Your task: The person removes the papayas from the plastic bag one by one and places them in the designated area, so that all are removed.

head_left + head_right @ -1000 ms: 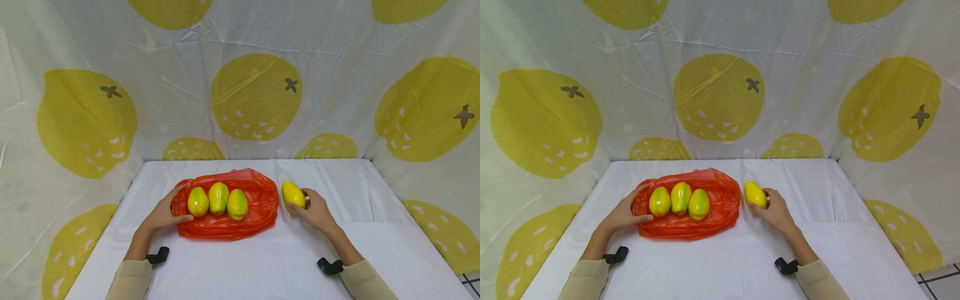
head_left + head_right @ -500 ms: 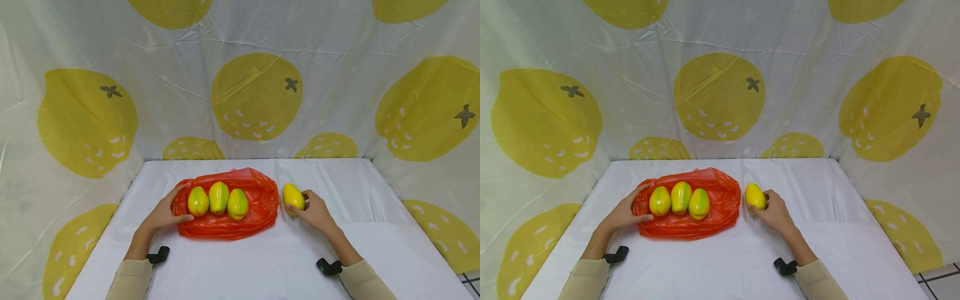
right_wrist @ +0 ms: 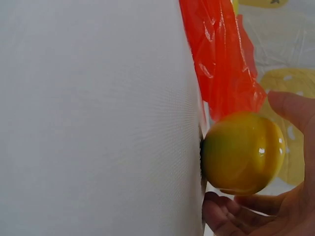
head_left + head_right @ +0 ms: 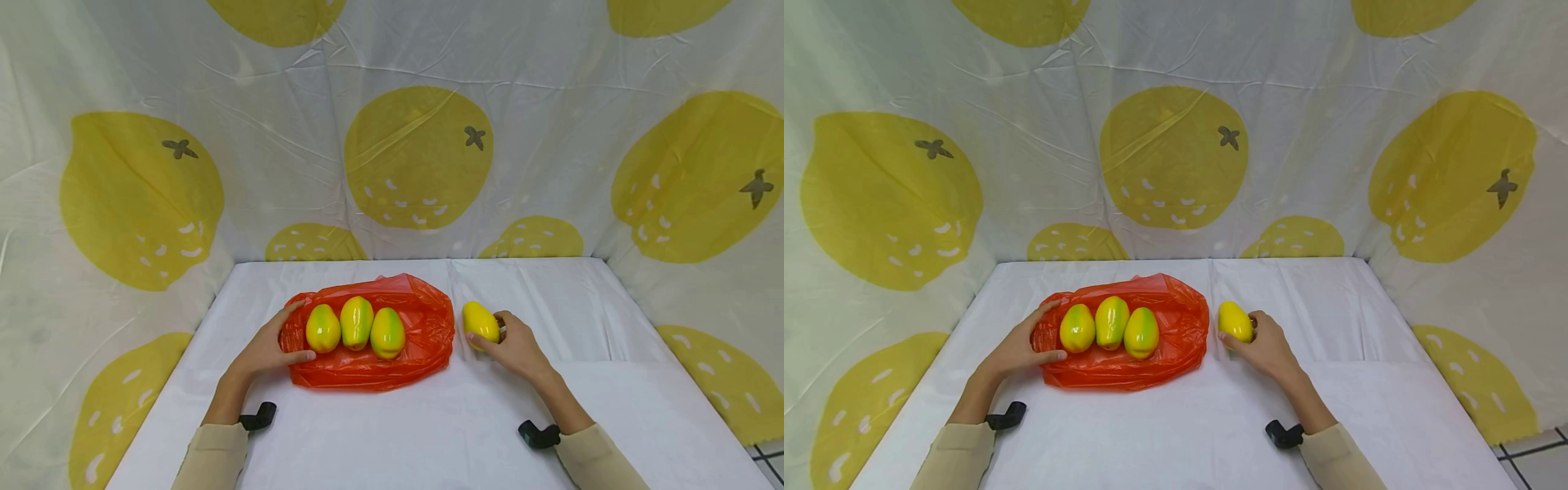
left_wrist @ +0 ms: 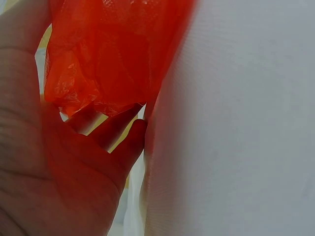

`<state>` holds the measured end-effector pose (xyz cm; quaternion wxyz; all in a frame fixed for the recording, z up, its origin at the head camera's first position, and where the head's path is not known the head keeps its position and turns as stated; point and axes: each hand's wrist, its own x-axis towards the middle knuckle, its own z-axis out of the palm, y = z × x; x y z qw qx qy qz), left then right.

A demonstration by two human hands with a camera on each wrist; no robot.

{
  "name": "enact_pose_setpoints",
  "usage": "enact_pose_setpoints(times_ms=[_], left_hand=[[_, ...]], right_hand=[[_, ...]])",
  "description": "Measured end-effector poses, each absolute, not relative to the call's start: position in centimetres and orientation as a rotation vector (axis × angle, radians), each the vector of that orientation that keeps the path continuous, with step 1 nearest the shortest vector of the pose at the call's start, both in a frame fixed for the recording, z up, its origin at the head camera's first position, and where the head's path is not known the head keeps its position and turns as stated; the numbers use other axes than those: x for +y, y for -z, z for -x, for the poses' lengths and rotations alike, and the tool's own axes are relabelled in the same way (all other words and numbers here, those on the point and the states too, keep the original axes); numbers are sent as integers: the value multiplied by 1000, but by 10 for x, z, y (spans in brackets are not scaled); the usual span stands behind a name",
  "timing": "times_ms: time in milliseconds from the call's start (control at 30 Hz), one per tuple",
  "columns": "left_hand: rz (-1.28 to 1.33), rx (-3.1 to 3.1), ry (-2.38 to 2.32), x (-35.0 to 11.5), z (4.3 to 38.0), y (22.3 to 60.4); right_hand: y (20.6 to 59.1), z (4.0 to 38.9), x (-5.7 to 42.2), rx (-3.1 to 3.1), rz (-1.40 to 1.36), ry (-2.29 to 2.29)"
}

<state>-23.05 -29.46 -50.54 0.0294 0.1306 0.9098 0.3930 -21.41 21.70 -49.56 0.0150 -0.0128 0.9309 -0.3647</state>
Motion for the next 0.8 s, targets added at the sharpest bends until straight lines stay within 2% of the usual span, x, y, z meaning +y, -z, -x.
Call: enact_pose_setpoints(times_ms=[800], left_hand=[[-399,2815,-1192,-295,230,505]], right_hand=[[491,216,221,2920,9,1118]])
